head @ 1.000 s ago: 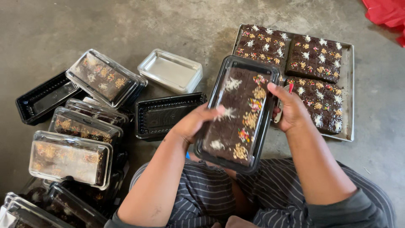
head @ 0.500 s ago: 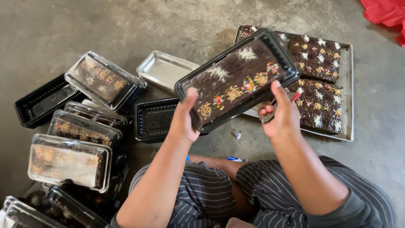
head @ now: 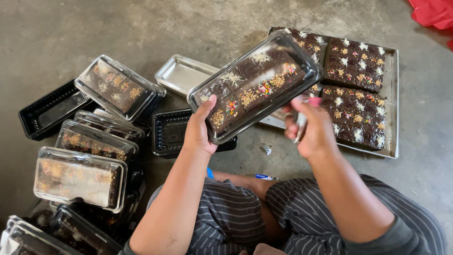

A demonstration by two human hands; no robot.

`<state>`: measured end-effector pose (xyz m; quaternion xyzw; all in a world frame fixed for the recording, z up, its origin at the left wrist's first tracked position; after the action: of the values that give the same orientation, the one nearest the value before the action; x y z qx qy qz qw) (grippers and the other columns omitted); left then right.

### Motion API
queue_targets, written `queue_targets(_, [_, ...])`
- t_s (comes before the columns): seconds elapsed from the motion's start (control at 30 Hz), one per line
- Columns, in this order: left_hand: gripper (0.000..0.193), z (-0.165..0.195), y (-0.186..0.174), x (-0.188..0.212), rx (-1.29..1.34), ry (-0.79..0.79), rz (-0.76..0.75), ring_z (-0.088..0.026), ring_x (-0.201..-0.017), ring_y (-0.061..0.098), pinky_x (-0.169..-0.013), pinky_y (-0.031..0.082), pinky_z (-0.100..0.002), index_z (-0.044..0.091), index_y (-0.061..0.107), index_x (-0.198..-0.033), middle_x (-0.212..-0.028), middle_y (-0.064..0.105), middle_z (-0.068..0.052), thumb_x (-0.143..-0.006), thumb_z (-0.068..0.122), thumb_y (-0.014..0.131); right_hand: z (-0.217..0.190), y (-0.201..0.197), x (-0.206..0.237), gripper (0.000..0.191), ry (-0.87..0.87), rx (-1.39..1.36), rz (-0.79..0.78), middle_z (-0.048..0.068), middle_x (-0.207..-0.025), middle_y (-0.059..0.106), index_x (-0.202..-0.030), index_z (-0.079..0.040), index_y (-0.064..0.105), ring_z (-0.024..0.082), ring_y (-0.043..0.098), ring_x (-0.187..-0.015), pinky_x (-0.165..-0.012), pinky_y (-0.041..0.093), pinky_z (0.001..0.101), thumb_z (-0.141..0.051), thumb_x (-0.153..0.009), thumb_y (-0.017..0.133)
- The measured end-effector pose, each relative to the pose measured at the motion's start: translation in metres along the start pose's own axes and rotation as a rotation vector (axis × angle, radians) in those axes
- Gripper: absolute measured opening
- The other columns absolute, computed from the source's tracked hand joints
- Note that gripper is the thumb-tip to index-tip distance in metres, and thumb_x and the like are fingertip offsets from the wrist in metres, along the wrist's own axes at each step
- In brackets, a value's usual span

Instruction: The person places rectangular brownies into black plastic trays, closes them with clear lids, and staples the lids shut. The person stacks the finished packages on the floor.

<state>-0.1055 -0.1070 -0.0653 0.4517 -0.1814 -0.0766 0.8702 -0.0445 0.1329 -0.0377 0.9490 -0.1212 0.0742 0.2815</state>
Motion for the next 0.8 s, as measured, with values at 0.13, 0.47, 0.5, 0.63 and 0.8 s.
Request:
queue_targets(0.13, [0.053, 0.013, 0.004, 0.005, -0.104, 0.066, -0.033, -0.029, -0.102, 0.072, -0.090, 0.062, -0.046, -0.004, 0.059, -0.131, -0.118, 0.070, -0.018, -0.087, 0.020, 0.077, -0.030, -0.042, -0.010, 0.017, -0.148, 0.013, 0.248, 0.005, -0.083, 0.066, -0.102, -0.012, 0.062, 0.012, 0.048, -0.048, -0.041, 0.036, 0.0283, -0.022, -0.094, 0.074])
queue_targets(0.47, [0.057, 0.021, 0.006, 0.011, -0.209, 0.052, -0.073, -0.028, -0.102, 0.072, -0.091, 0.061, -0.044, -0.001, 0.057, -0.134, -0.118, 0.069, -0.016, -0.084, 0.021, 0.077, -0.056, -0.061, -0.012, 0.018, -0.237, 0.216, 0.273, 0.004, -0.075, 0.061, -0.101, -0.003, 0.065, 0.012, 0.051, -0.049, -0.043, 0.040, 0.0315, -0.002, -0.086, 0.075])
queue_targets(0.5, [0.058, 0.021, 0.004, 0.011, -0.196, 0.037, -0.073, -0.028, -0.102, 0.072, -0.091, 0.061, -0.044, -0.001, 0.057, -0.133, -0.118, 0.069, -0.016, -0.084, 0.022, 0.077, -0.057, -0.061, -0.012, 0.019, -0.237, 0.213, 0.265, 0.004, -0.075, 0.062, -0.101, -0.003, 0.064, 0.013, 0.052, -0.049, -0.043, 0.040, 0.0317, 0.000, -0.085, 0.075])
queue_targets(0.63, [0.059, 0.024, 0.002, 0.011, -0.184, 0.030, -0.084, -0.028, -0.104, 0.071, -0.092, 0.061, -0.043, -0.002, 0.057, -0.134, -0.120, 0.069, -0.016, -0.084, 0.021, 0.077, -0.060, -0.059, -0.011, 0.019, -0.245, 0.213, 0.230, 0.007, -0.076, 0.063, -0.101, -0.002, 0.064, 0.013, 0.053, -0.050, -0.045, 0.043, 0.0323, 0.002, -0.086, 0.074])
queue_targets(0.8, [0.060, 0.024, 0.000, 0.012, -0.184, 0.012, -0.075, -0.029, -0.105, 0.071, -0.092, 0.061, -0.044, -0.002, 0.056, -0.135, -0.121, 0.067, -0.017, -0.084, 0.020, 0.077, -0.061, -0.059, -0.010, 0.019, -0.244, 0.208, 0.204, 0.007, -0.077, 0.063, -0.102, 0.000, 0.064, 0.014, 0.054, -0.052, -0.046, 0.045, 0.0336, 0.003, -0.085, 0.073])
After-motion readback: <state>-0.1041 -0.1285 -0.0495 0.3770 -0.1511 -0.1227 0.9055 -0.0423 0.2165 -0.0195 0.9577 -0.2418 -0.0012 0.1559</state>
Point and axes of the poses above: each hand's wrist, its own x-axis away from the middle knuckle, its own y-axis out of the palm, z = x × y, the point moved 8 cm from there along -x, towards the middle knuckle
